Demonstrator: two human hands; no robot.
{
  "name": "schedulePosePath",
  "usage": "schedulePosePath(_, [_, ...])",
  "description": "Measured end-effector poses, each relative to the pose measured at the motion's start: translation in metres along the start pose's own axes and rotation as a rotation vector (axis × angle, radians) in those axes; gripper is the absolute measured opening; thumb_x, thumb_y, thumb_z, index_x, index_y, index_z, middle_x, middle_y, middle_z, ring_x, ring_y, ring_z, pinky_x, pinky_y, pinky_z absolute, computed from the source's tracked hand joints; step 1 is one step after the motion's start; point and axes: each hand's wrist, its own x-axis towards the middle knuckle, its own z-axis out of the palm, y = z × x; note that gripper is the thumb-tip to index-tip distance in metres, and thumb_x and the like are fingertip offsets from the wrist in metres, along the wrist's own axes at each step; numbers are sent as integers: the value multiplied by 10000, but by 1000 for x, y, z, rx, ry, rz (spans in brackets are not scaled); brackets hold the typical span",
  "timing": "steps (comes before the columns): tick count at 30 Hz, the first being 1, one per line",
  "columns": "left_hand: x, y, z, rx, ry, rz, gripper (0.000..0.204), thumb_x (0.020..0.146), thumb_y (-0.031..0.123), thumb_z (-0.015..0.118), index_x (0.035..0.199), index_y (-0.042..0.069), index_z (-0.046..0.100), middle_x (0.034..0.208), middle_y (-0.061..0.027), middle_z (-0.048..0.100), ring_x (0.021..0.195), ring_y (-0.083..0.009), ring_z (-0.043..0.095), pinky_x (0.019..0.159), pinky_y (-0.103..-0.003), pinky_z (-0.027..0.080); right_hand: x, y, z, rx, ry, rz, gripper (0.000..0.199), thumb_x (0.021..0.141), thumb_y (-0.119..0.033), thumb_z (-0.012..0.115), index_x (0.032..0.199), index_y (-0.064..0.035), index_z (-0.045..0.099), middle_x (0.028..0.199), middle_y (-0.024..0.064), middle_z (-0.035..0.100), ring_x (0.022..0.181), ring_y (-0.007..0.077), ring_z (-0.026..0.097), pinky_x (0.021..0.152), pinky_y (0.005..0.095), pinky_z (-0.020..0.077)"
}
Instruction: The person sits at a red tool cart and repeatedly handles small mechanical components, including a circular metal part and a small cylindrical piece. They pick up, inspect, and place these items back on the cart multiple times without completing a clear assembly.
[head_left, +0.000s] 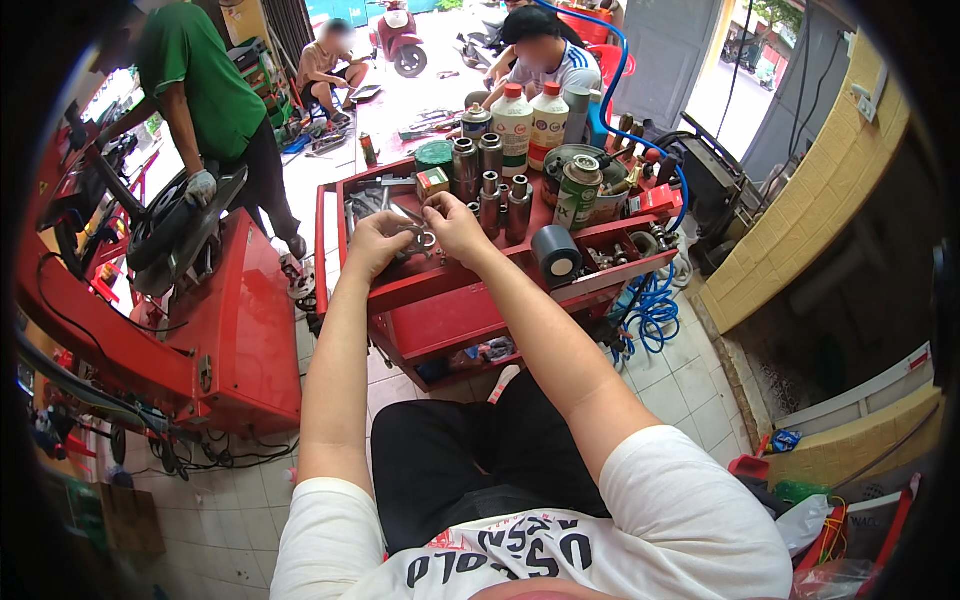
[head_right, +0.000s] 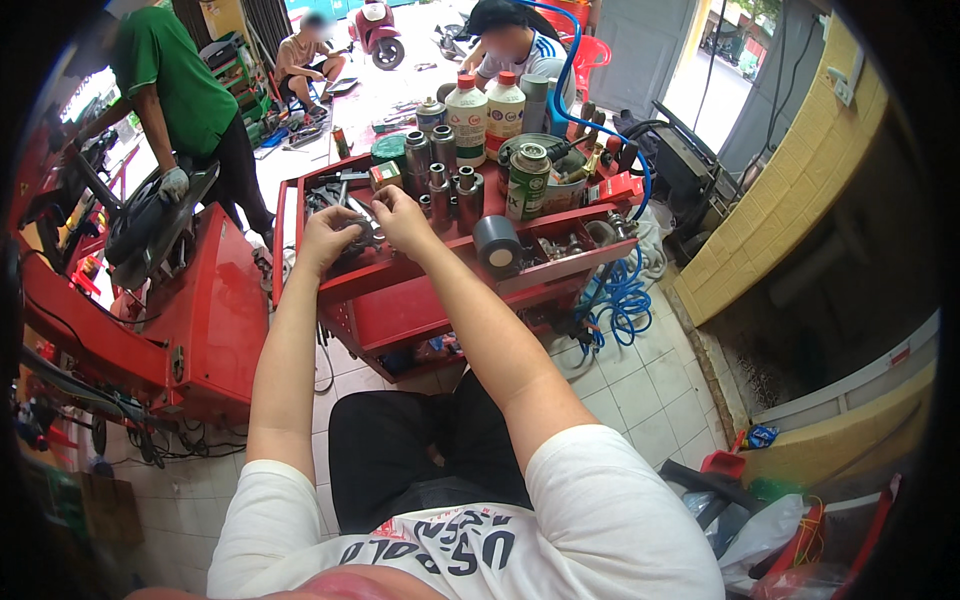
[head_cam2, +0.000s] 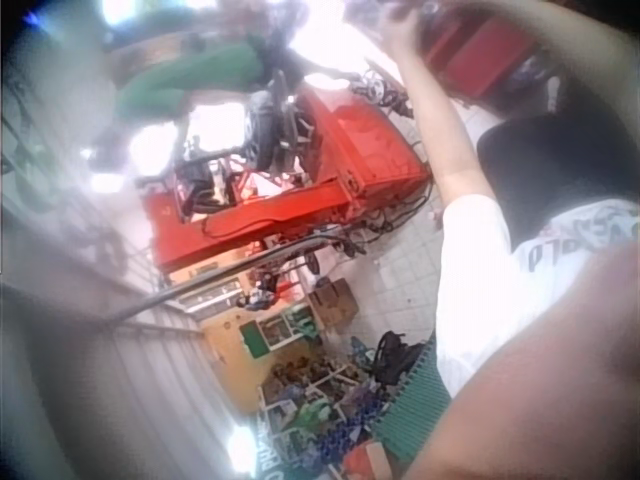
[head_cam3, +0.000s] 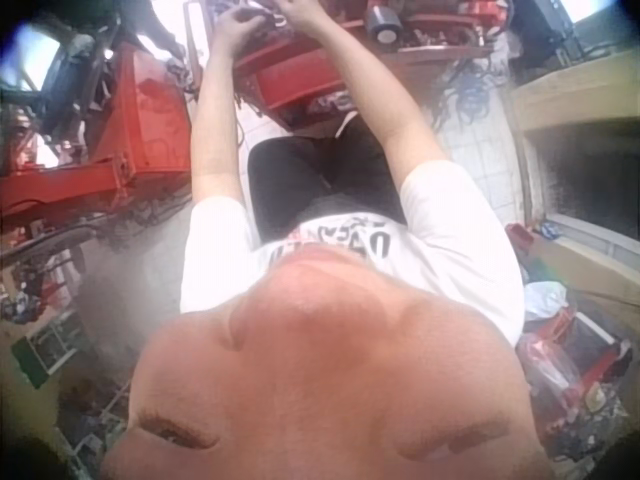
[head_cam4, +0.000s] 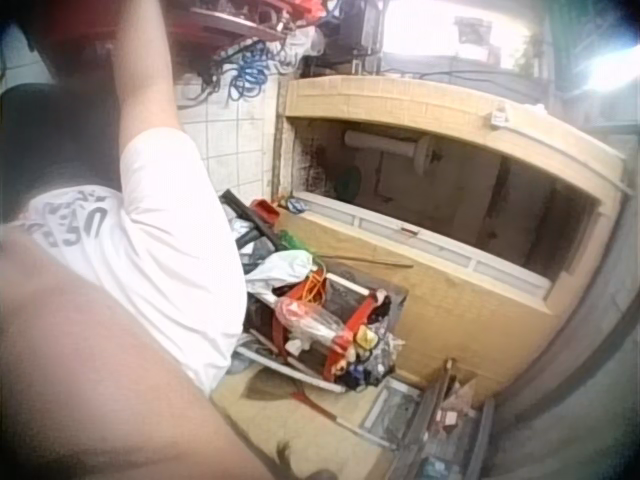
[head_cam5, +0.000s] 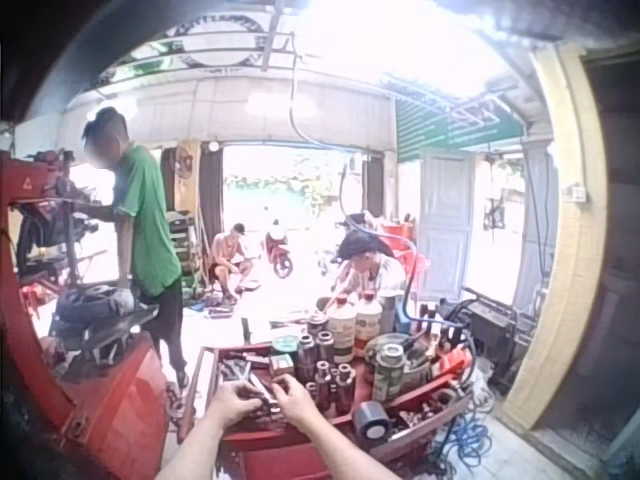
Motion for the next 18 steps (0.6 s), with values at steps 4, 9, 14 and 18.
schedulePosePath(4, [-1, 1, 1, -26, 19, 26, 188, 821, 38, 760, 1005, -3, 751, 948, -75, 763, 830, -135, 722, 759, -282, 590, -2, -1, -1, 71, -29, -15, 181, 1018, -128, 603, 1150, -6, 624, 928, 81, 674, 783, 129, 623, 672, 319, 520])
schedulePosePath(9, [-3, 9, 4, -44, 4, 1, 195, 828, 26, 756, 1021, -4, 743, 938, -79, 758, 805, -140, 724, 737, -281, 591, -1, -1, -5, 161, -75, -35, 168, 1015, -112, 606, 1141, -2, 623, 920, 63, 655, 787, 114, 602, 676, 299, 513])
schedulePosePath(14, [-4, 10, 3, -21, -31, -54, 193, 844, 21, 751, 1032, 1, 712, 987, -67, 752, 884, -117, 701, 812, -271, 568, 1, -4, -3, -29, 68, 41, 324, 1014, -285, 677, 1125, 17, 638, 944, 115, 709, 818, 139, 660, 678, 325, 540])
schedulePosePath(18, [0, -2, 0, -44, -9, 6, 203, 832, 14, 769, 1030, -1, 723, 930, -63, 752, 800, -131, 715, 718, -274, 577, -3, -14, -3, -90, -22, 157, 331, 1020, -303, 655, 1128, 10, 644, 936, 132, 713, 808, 163, 678, 679, 339, 546])
